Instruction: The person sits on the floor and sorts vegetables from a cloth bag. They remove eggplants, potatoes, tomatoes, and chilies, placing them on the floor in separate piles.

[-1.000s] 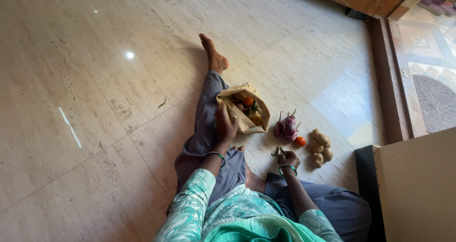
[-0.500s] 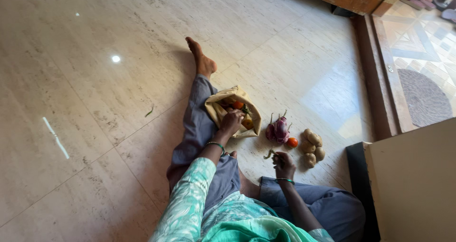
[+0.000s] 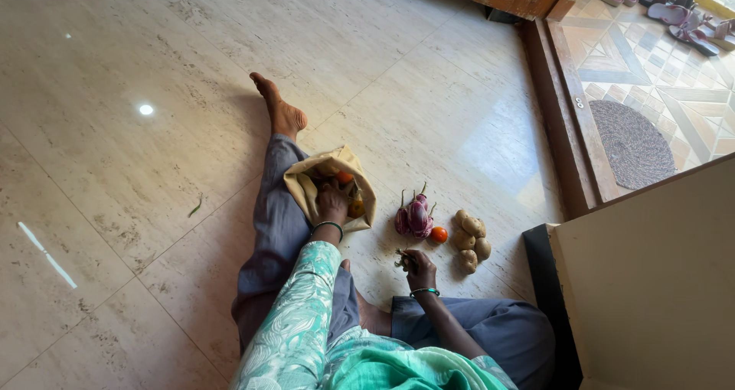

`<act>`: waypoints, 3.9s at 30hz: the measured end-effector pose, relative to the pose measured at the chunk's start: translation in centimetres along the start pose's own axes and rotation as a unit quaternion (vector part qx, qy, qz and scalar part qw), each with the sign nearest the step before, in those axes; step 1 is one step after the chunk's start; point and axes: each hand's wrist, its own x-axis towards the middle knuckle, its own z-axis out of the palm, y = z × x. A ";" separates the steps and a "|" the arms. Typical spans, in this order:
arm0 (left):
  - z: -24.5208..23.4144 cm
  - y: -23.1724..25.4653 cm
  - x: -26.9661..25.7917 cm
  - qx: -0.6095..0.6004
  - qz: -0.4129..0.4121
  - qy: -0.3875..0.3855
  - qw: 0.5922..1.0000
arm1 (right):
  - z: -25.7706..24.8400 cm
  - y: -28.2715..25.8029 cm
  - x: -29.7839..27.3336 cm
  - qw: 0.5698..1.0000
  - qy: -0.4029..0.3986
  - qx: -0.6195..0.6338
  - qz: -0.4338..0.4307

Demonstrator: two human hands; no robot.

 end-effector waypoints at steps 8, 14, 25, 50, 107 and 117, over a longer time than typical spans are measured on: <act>-0.6 -0.3 2.1 0.096 0.108 0.096 0.985 | -0.4 1.1 0.2 1.000 0.003 -0.007 0.009; 0.3 -0.6 1.2 0.194 0.176 0.165 0.951 | -0.3 1.1 0.6 0.999 -0.010 0.027 0.031; -0.1 -5.1 2.2 -0.191 0.052 0.193 0.961 | -0.6 1.1 1.0 0.993 -0.014 0.056 0.107; -1.6 -4.6 -1.3 -0.282 0.028 0.121 0.951 | -0.9 0.2 1.2 0.987 -0.043 0.072 0.134; 6.0 7.8 -20.1 -0.845 0.058 -0.188 0.497 | 0.4 -3.7 -3.0 0.982 -0.077 -0.128 -0.118; 6.0 8.0 -19.2 -0.848 0.034 -0.212 0.485 | 0.9 -2.3 -2.7 0.980 -0.052 -0.144 -0.124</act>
